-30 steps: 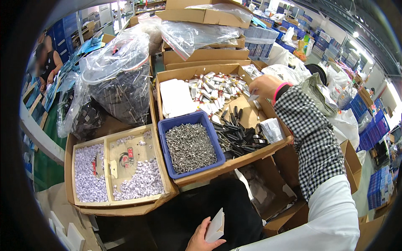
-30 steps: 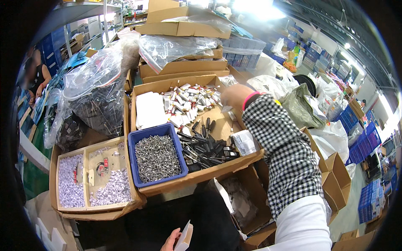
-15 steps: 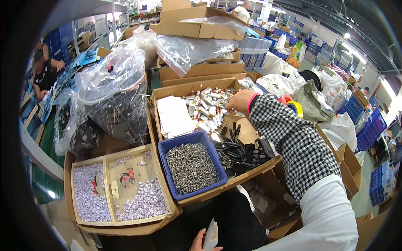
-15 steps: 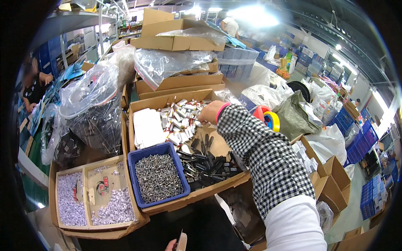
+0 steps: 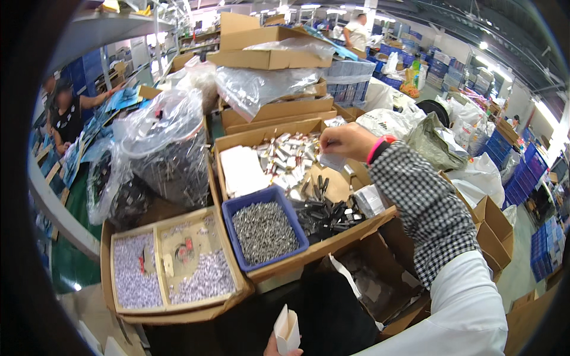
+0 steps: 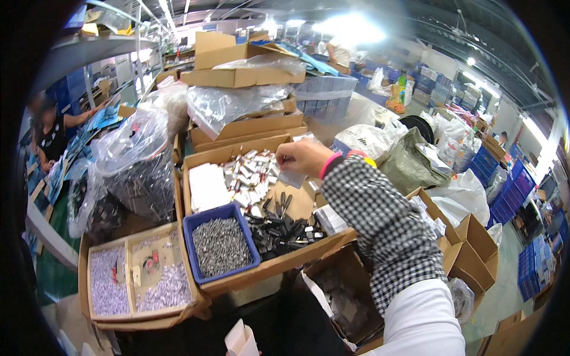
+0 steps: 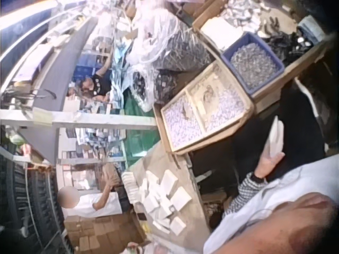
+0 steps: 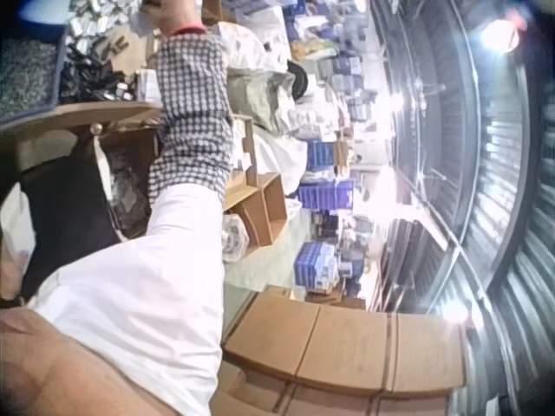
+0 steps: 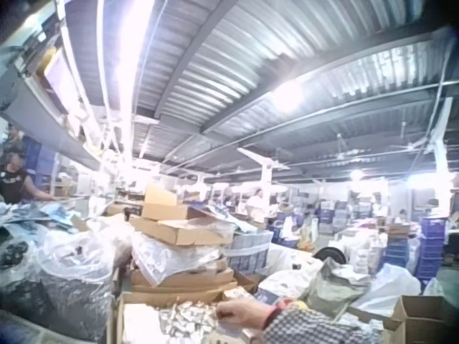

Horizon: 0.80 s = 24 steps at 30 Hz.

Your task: The person repeatedly picks small black components and white foam pieces from trays, places them into small white boxes, and seals the boxes with tape. The process is continuous and repetitive throughout the clip.

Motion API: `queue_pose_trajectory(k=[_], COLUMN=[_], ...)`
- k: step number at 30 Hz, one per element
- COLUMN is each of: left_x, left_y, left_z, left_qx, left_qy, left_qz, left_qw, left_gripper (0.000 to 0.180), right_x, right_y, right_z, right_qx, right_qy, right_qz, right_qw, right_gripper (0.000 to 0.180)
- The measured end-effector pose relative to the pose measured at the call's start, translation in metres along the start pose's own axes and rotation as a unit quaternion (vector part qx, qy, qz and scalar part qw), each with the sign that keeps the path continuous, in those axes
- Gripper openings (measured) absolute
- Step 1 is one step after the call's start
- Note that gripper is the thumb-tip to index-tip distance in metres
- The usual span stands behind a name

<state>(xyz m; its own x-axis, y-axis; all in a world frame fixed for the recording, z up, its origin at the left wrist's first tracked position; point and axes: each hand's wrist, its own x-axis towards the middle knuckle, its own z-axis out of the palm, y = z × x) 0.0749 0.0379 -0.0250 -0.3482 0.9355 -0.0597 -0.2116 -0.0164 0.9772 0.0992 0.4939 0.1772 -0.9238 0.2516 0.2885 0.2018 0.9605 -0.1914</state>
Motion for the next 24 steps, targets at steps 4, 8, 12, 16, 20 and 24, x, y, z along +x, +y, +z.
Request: queue_pose_trajectory(k=[4,8,12,16,20,24], left_x=[-0.003,-0.004,-0.011,-0.023,-0.034,-0.039], left_y=[-0.002,-0.002,0.006,0.012,0.013,0.015], left_z=[-0.006,-0.012,-0.013,-0.013,-0.012,-0.014], left_qx=[-0.298,-0.378,-0.324,-0.266,-0.273,-0.286], left_qy=[-0.03,-0.071,-0.073,-0.108,-0.099,-0.138], left_qz=[-0.061,-0.052,-0.055,-0.035,-0.042,-0.063], left_qw=[0.952,0.922,0.941,0.957,0.956,0.946], left_gripper=[0.098,0.107,0.103,0.101,0.102,0.101], right_x=[-0.036,-0.071,-0.09,-0.093,-0.094,-0.097], right_y=[-0.071,-0.155,-0.214,-0.244,-0.257,-0.261], right_z=[-0.009,0.015,0.041,0.062,0.075,0.082], right_qx=[0.152,0.403,0.555,0.514,0.469,0.364], right_qy=[0.031,-0.062,-0.174,-0.245,-0.195,-0.095], right_qz=[-0.093,-0.001,-0.026,0.006,0.006,-0.162], right_qw=[0.984,0.913,0.813,0.822,0.861,0.913], right_gripper=[0.009,0.008,0.009,0.013,0.012,0.016])
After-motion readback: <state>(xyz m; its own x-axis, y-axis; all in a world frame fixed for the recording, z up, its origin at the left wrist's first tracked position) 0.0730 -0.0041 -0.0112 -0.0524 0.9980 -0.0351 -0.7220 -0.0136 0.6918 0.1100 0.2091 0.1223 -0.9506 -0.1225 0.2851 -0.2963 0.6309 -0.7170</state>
